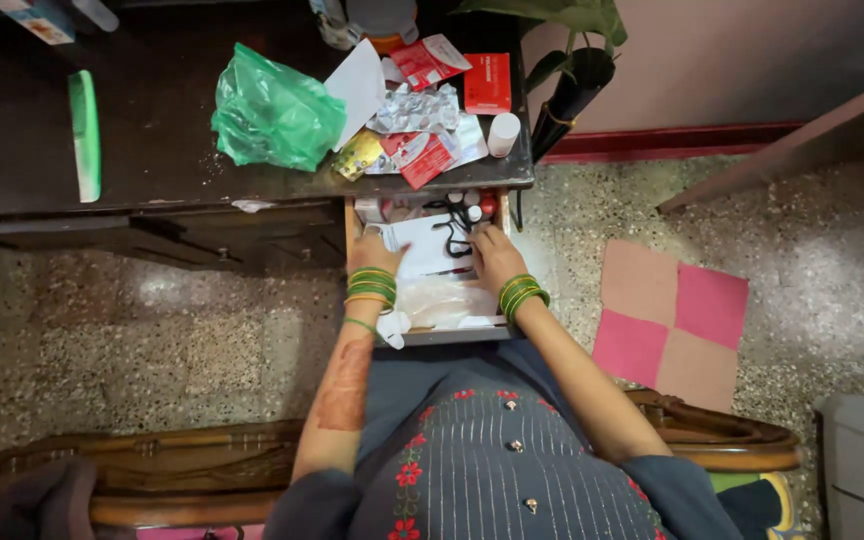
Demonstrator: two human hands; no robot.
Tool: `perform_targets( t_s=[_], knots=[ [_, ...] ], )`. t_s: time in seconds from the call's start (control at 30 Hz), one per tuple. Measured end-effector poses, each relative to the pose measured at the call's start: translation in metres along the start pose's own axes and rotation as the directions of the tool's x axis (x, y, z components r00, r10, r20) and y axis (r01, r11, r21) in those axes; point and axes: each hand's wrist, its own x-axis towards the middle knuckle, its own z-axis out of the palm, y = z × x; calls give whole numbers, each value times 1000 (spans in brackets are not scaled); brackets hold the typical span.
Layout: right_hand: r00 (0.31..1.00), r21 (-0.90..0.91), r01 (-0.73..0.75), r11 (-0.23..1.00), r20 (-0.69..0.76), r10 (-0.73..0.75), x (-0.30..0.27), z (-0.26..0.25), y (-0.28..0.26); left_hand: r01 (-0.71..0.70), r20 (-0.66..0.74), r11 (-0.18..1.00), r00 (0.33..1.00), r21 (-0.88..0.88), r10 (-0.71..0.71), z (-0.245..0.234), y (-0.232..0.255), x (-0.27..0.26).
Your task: The person opens a drawer of a wooden table by hand. The person sorts through the items, removing medicine blister packs, bottles, boxes, and papers from the drawer and placing them onto the tabletop by hand.
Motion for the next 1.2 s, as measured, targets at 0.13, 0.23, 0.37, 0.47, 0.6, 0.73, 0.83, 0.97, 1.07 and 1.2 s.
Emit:
perform_targets(
  t_s=[0.13, 0.23, 0.37, 0.47, 0.6, 0.73, 0.83, 0.97, 1.07, 1.2],
  knots=[
    [999, 17, -39, 999, 30, 38, -1, -3, -5, 89, -18, 996, 996, -18, -89, 15, 15, -11],
    [998, 20, -52, 998, 21, 51, 0, -5, -6, 43, -161, 995, 985, -90, -58, 13, 18, -12],
    [999, 23, -40, 999, 18, 39, 0, -1, -2, -322, -345, 930, 905, -179, 247, -13, 17, -29],
    [996, -2, -77, 997, 42, 77, -5, 5, 5, -607, -432, 782, 748, -140, 503, -46, 15, -60],
    [985, -286, 165, 944, 104, -141, -1, 6, 9, -791, -551, 604, 460, 101, 696, -72, 18, -100],
    [955, 11, -250, 968, 169, 244, 3, -7, -7, -777, -602, 584, 356, 234, 715, -83, 20, -111],
    [945, 35, -287, 957, 171, 278, 3, -10, -12, -763, -616, 588, 333, 268, 714, -86, 23, -109],
    [923, 205, -386, 900, 95, 374, -2, -5, -11, -663, -624, 720, 479, 204, 618, -79, 28, -98],
    [982, 53, -184, 981, 62, 181, -4, -4, -6, -512, -634, 835, 718, -201, 288, -61, 27, -65],
    [983, 58, -177, 983, 56, 173, -5, 2, 0, -207, -310, 478, 940, -854, -146, -35, 24, -10]
  ],
)
